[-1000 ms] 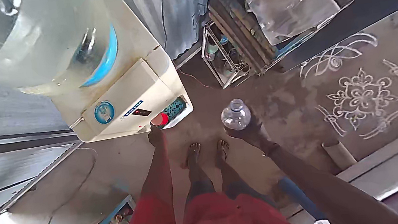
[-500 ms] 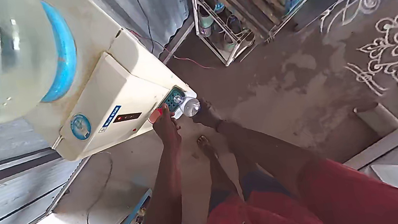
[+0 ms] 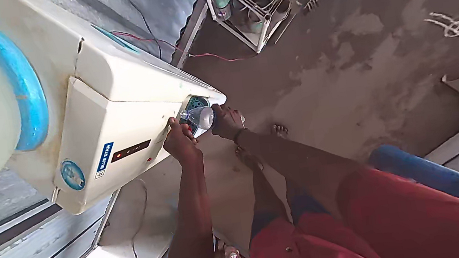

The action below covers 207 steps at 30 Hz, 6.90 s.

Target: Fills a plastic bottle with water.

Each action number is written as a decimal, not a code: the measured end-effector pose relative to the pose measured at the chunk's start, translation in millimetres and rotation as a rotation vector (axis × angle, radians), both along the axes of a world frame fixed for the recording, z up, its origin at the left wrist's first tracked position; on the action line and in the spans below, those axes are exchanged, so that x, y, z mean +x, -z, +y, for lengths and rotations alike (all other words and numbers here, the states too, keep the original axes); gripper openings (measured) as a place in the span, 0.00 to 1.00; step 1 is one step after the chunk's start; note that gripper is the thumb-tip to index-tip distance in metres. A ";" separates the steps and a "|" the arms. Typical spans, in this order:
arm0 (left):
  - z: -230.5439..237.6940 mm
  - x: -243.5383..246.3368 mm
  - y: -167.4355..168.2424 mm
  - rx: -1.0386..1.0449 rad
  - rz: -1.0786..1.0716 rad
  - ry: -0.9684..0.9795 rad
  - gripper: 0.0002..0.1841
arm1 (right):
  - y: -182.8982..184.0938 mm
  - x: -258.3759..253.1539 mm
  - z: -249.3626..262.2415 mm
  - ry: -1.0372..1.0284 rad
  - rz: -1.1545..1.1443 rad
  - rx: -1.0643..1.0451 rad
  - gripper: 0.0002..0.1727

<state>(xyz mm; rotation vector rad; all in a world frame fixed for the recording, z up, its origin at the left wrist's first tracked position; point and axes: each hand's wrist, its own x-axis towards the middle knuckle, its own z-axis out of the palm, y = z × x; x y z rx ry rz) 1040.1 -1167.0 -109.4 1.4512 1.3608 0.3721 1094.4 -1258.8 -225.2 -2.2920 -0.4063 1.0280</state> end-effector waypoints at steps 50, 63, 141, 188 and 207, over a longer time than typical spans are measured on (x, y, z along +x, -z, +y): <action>-0.9 24.3 0.3 -0.047 0.033 -0.044 0.25 | 31.4 12.8 18.4 0.064 -0.055 0.092 0.44; -3.4 27.6 -1.8 -0.039 0.014 -0.048 0.25 | 20.2 20.2 17.7 0.074 -0.071 0.144 0.42; -1.7 29.6 2.3 -0.038 -0.019 -0.085 0.20 | 31.3 21.5 20.2 0.066 -0.113 0.100 0.35; -3.5 32.3 -2.1 -0.055 -0.011 -0.106 0.19 | 29.9 23.1 22.3 0.060 -0.107 0.087 0.38; -2.0 29.9 -0.4 -0.067 -0.043 -0.097 0.19 | 30.6 20.8 23.5 0.066 -0.120 0.085 0.39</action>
